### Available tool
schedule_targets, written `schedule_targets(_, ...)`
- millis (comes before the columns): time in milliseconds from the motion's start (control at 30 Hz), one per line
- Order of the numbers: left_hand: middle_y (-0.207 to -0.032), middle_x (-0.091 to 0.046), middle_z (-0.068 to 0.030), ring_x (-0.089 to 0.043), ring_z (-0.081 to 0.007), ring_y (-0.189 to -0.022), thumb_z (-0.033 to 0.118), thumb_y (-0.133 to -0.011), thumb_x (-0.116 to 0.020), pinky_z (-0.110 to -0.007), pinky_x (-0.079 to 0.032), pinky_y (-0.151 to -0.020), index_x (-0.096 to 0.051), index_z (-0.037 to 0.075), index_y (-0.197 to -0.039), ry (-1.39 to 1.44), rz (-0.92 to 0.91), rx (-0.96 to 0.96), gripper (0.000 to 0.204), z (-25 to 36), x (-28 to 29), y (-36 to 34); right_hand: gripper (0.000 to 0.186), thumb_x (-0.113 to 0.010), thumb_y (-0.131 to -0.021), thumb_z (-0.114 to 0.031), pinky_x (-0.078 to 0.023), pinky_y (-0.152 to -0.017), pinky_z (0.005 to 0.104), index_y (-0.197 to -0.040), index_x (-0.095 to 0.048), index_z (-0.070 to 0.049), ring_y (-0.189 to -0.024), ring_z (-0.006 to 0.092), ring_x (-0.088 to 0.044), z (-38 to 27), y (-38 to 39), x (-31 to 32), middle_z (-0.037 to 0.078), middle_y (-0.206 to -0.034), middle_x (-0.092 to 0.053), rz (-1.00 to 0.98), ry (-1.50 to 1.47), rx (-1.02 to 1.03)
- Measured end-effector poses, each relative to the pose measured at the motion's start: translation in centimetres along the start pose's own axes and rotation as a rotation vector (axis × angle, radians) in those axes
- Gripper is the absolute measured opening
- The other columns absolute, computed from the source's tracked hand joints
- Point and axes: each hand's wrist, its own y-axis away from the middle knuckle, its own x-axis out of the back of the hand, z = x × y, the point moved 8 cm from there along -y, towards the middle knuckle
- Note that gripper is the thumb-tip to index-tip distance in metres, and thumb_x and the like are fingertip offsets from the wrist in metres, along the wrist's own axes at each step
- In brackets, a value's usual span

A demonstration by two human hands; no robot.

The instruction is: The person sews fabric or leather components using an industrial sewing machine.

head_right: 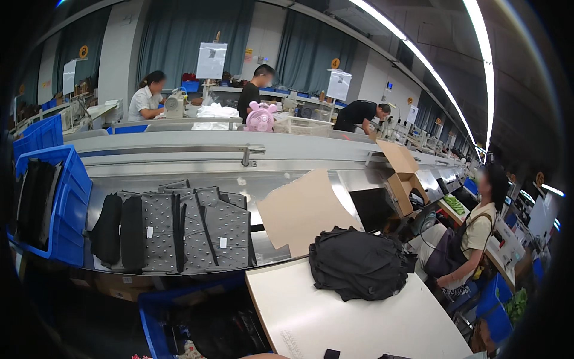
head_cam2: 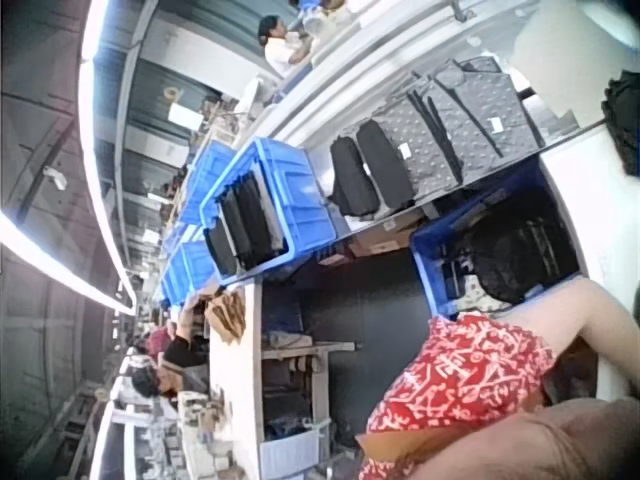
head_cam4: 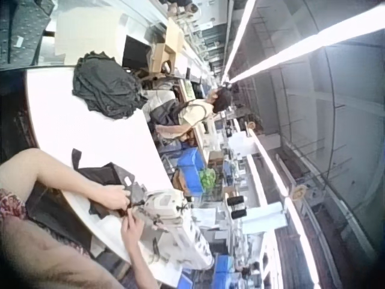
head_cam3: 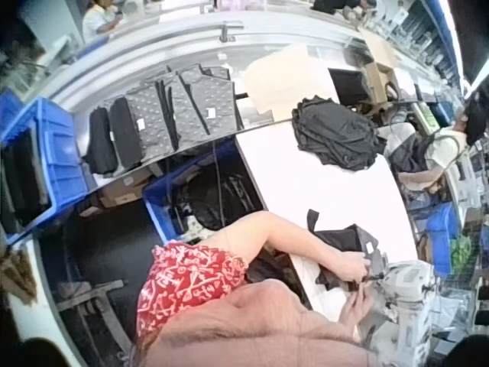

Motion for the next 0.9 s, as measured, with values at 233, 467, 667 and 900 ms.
schedule_targets(233, -0.091, -0.064, 0.0085, -0.052, -0.0233, -0.094, 0.032, -0.077, -0.06, -0.043, -0.044, -0.072, -0.07, 0.023, -0.081, 0.067, 0.095, -0.068, 0.014, 1.3, 1.1, 0.3, 0.029, -0.063, -0.088, -0.006, -0.047, -0.083, 0.0441, -0.117, -0.065, -0.004, -0.096, 0.0376, -0.057, 0.4, -0.4, 1.7, 0.02, -0.106, -0.06, -0.027, -0.081, 0.037)
schedule_targets(467, -0.095, -0.066, 0.0097, -0.052, -0.0222, -0.095, 0.031, -0.078, -0.061, -0.042, -0.042, -0.073, -0.071, 0.023, -0.089, 0.077, -0.004, -0.027, 0.017, 2.2, 1.5, -0.9, 0.032, -0.062, -0.086, -0.009, -0.046, -0.084, 0.0485, -0.118, -0.065, -0.006, -0.095, 0.0361, -0.057, 2.0, 0.1, 2.1, 0.016, -0.105, -0.06, 0.0, -0.076, 0.097)
schedule_targets(667, -0.093, -0.067, 0.0088, -0.052, -0.0213, -0.092, 0.028, -0.076, -0.063, -0.04, -0.038, -0.078, -0.069, 0.02, -0.085, 0.073, 0.013, -0.04, 0.014, 3.1, 2.3, -1.7, 0.031, -0.061, -0.085, -0.01, -0.045, -0.084, 0.0471, -0.116, -0.065, -0.009, -0.097, 0.0335, -0.057, 3.0, 0.5, 1.8, 0.013, -0.104, -0.061, -0.004, -0.151, 0.044)
schedule_targets(900, -0.102, -0.067, 0.0066, -0.053, -0.0212, -0.096, 0.027, -0.077, -0.063, -0.04, -0.04, -0.083, -0.069, 0.017, -0.088, 0.036, 0.029, -0.132, 0.016, 3.8, 3.3, -1.8, 0.031, -0.061, -0.085, -0.009, -0.045, -0.083, 0.046, -0.116, -0.065, -0.009, -0.098, 0.0334, -0.057, 4.2, 0.3, 1.4, 0.012, -0.103, -0.061, -0.077, -0.232, -0.118)
